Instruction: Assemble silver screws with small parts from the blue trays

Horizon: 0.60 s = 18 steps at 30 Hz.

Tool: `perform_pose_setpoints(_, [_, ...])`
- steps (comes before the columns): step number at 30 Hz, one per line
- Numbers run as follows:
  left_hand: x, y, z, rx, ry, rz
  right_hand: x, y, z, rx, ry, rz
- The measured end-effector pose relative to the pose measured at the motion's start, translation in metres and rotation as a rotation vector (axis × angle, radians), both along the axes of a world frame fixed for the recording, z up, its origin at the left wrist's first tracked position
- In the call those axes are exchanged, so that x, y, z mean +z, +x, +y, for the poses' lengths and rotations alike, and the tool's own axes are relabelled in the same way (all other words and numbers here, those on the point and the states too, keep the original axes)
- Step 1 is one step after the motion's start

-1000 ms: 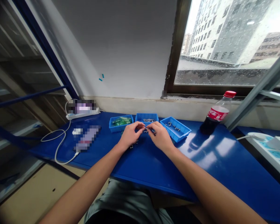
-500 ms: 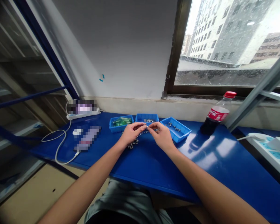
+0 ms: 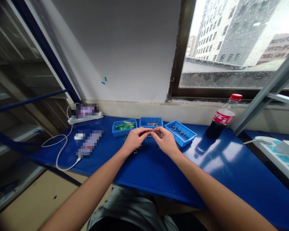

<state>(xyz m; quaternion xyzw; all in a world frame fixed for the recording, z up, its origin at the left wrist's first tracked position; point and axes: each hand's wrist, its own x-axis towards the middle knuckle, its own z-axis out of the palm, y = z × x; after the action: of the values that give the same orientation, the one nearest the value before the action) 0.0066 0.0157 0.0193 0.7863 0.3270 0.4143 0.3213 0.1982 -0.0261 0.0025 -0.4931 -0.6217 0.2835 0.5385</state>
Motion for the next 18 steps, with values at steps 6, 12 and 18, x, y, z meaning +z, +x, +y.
perform_pose_setpoints(6, [-0.0026,0.0025,0.0028,-0.027,-0.16,-0.158,-0.0092,0.0058,0.0082,0.058,-0.076,0.047])
perform_pose_setpoints(12, [-0.0023,0.0009,0.0063,-0.101,-0.343,-0.325,-0.0083,-0.0004,0.0037,0.056,-0.005,-0.031])
perform_pose_setpoints(18, [-0.0031,0.0022,0.0069,-0.102,-0.369,-0.333,-0.0034,-0.0025,0.0,0.01,0.077,-0.082])
